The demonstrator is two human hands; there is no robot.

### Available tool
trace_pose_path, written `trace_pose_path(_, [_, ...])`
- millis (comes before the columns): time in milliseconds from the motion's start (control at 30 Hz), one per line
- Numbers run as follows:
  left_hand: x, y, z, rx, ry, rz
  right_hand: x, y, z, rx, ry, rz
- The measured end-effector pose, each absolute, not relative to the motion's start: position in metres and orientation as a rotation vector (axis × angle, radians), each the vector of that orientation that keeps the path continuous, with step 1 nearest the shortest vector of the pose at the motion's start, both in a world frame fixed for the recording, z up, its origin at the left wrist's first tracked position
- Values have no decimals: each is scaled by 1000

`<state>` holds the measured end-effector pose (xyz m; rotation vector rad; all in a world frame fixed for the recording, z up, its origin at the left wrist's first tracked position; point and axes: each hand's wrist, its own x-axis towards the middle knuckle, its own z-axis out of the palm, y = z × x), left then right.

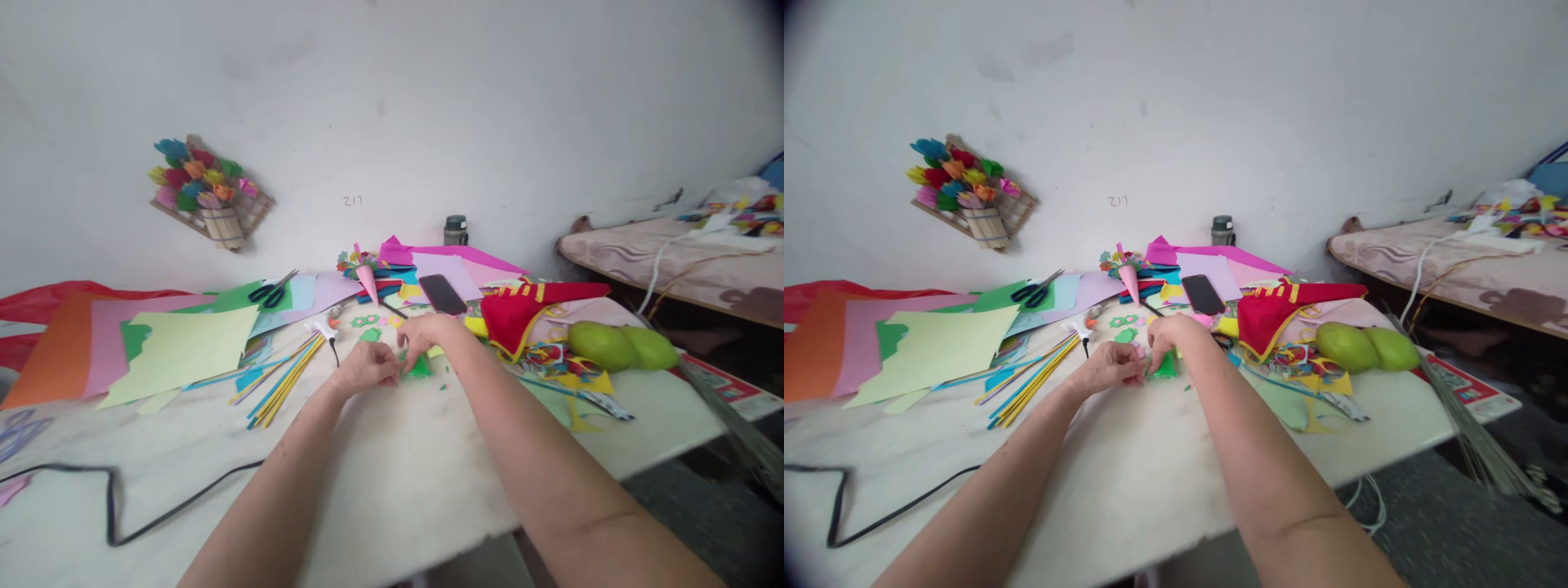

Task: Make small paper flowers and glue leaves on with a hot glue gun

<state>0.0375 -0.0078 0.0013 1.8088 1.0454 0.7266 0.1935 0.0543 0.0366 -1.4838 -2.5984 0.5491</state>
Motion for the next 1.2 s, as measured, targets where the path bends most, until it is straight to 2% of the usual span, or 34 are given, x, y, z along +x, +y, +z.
trace_pose_path(200, [34, -9, 1, 1889, 1089, 829, 189, 46, 39, -1518, -2609, 437])
trace_pose_path(500, [49, -24, 9, 2105, 872, 484, 197, 54, 35, -1624, -2668, 192])
trace_pose_path(633, [48, -19, 3, 2110, 908, 499, 198, 56, 34, -1598, -2693, 279])
trace_pose_path(833, [37, -1, -6, 1892, 1418, 1026, 199, 61, 26, -1592, -2620, 395])
trace_pose_path(1000, [43, -1, -11, 2130, 1668, 1036, 199, 57, 28, -1453, -2578, 533])
trace_pose_path(1200, [59, -14, -8, 2128, 1738, 931, 200, 58, 28, -1063, -2353, 1093])
